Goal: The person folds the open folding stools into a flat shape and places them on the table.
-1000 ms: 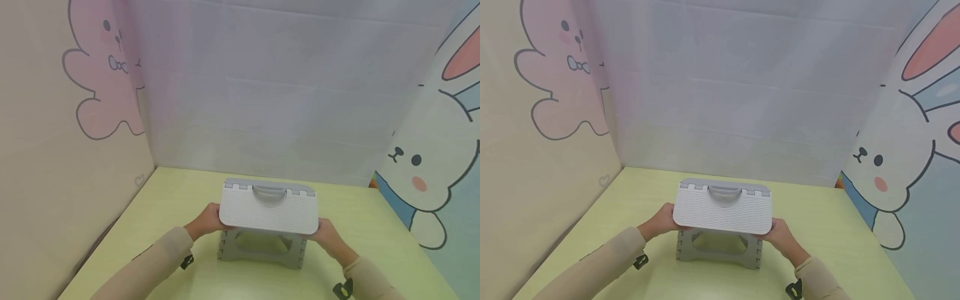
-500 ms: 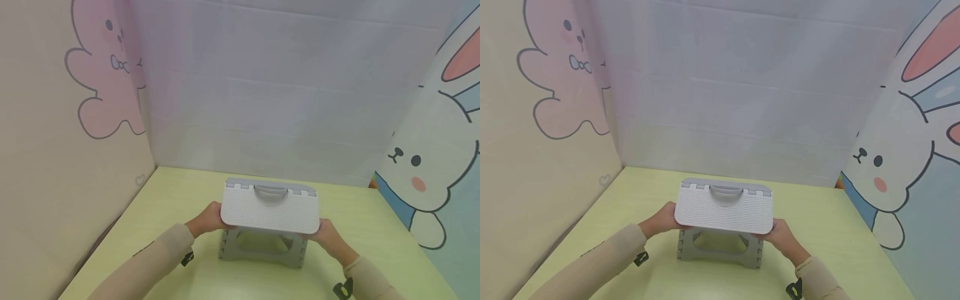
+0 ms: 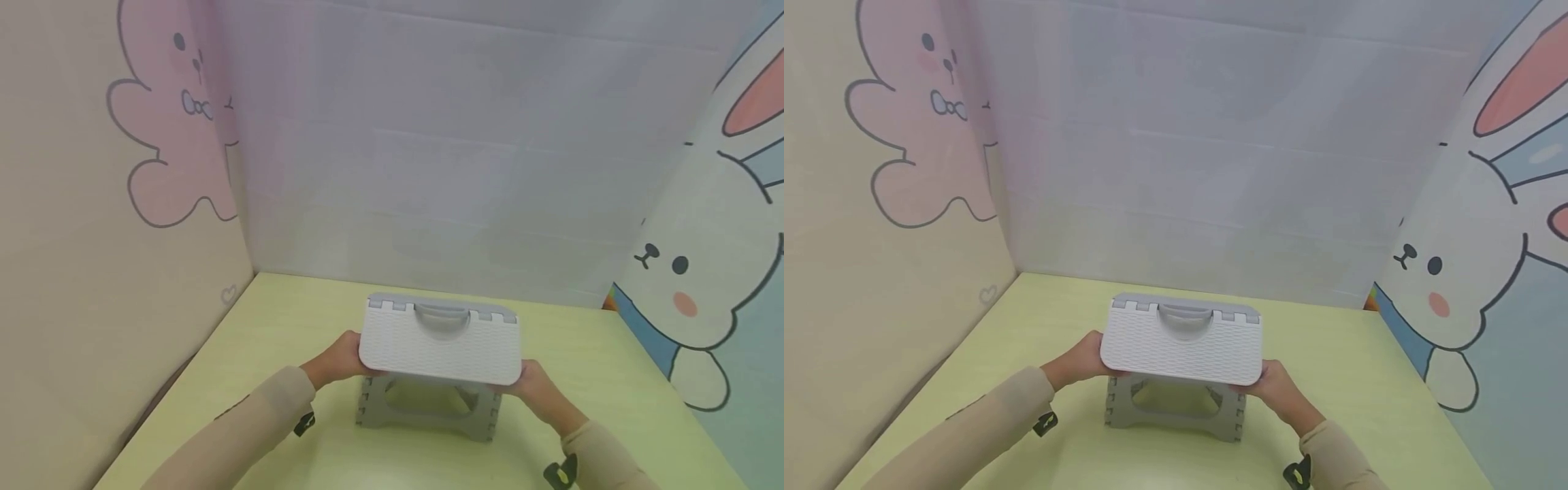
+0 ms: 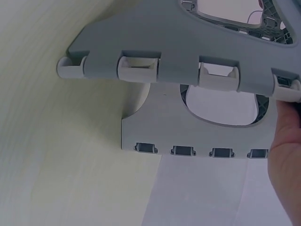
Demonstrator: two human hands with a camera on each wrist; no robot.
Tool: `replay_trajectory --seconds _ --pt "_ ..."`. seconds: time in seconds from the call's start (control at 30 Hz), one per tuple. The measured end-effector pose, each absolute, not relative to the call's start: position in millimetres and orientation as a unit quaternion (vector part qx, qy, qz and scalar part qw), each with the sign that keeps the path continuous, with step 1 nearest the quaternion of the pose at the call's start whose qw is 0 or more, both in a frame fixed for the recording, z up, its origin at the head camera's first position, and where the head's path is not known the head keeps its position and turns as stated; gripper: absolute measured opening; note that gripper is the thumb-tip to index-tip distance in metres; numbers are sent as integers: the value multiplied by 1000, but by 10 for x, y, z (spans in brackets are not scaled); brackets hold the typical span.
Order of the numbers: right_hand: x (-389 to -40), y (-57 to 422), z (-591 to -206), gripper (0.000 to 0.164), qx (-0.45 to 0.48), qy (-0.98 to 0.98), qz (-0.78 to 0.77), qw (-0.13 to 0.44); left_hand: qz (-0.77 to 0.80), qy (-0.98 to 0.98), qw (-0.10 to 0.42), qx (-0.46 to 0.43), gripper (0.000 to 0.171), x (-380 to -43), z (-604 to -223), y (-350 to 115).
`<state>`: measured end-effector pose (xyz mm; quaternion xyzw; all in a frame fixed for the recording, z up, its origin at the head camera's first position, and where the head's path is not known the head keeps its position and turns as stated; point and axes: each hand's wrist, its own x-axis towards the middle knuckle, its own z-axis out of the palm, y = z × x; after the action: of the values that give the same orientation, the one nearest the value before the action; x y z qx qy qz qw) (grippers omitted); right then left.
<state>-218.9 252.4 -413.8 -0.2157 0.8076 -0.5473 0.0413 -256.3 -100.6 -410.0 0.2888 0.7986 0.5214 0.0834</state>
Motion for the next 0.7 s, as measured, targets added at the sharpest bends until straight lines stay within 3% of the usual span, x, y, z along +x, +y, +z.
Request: replay_trajectory --seconds 0.7 --pt "-2218 2492 -4134 44 -175 790 -584 66 536 788 102 286 39 -2573 -4113 -1017"
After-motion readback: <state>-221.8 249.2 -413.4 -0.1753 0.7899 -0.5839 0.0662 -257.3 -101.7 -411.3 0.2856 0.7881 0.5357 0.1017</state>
